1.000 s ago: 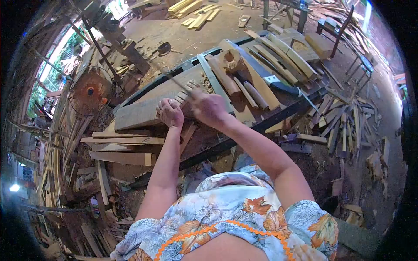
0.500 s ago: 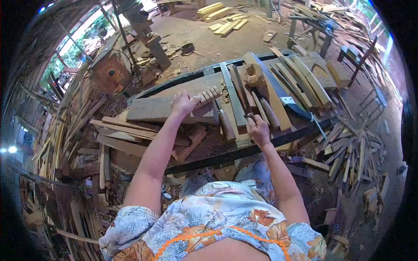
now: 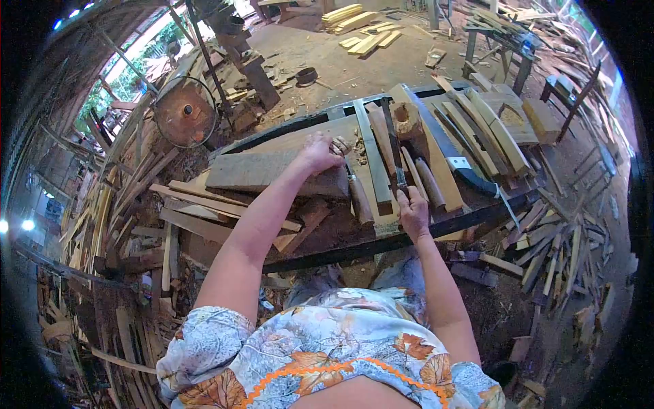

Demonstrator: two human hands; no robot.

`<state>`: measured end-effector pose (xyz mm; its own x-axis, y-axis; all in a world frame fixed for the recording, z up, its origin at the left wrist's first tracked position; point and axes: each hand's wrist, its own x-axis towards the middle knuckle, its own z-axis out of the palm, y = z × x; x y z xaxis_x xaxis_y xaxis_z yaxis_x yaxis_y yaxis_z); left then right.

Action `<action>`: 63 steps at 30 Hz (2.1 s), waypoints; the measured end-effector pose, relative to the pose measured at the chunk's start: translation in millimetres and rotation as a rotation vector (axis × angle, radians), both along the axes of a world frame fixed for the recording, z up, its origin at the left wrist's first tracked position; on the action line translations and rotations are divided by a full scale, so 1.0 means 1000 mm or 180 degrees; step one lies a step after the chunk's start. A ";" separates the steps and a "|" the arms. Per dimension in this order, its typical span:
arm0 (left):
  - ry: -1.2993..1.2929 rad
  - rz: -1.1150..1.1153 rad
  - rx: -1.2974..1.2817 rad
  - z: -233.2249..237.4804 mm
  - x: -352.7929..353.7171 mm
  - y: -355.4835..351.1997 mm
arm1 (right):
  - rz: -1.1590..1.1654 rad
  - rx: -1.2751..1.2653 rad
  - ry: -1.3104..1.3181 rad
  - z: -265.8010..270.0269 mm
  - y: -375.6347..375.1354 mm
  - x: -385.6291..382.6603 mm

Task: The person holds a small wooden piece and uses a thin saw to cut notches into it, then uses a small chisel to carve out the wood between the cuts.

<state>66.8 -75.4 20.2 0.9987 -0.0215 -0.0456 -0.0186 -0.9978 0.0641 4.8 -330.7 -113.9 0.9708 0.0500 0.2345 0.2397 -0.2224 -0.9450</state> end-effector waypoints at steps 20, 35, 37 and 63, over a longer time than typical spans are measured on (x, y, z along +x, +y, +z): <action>0.1508 -0.0136 -0.6900 -0.009 -0.059 0.075 | 0.0127 0.0289 0.0139 -0.008 -0.001 0.001; 0.1430 -0.0070 -0.6389 -0.004 -0.085 0.049 | 0.0033 0.0156 -0.0187 -0.015 -0.001 0.003; 0.1380 -0.0004 -0.6206 -0.007 -0.082 0.050 | 0.0073 0.0145 -0.0001 -0.004 -0.003 0.000; -0.0157 0.0058 -0.0565 -0.007 -0.039 0.024 | 0.0038 0.0228 0.0157 -0.005 0.000 -0.001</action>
<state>28.0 -51.0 13.0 1.0000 -0.0067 0.0065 -0.0080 -0.9711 0.2387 3.9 -330.8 -118.5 0.9807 0.0465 0.1897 0.1947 -0.1513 -0.9691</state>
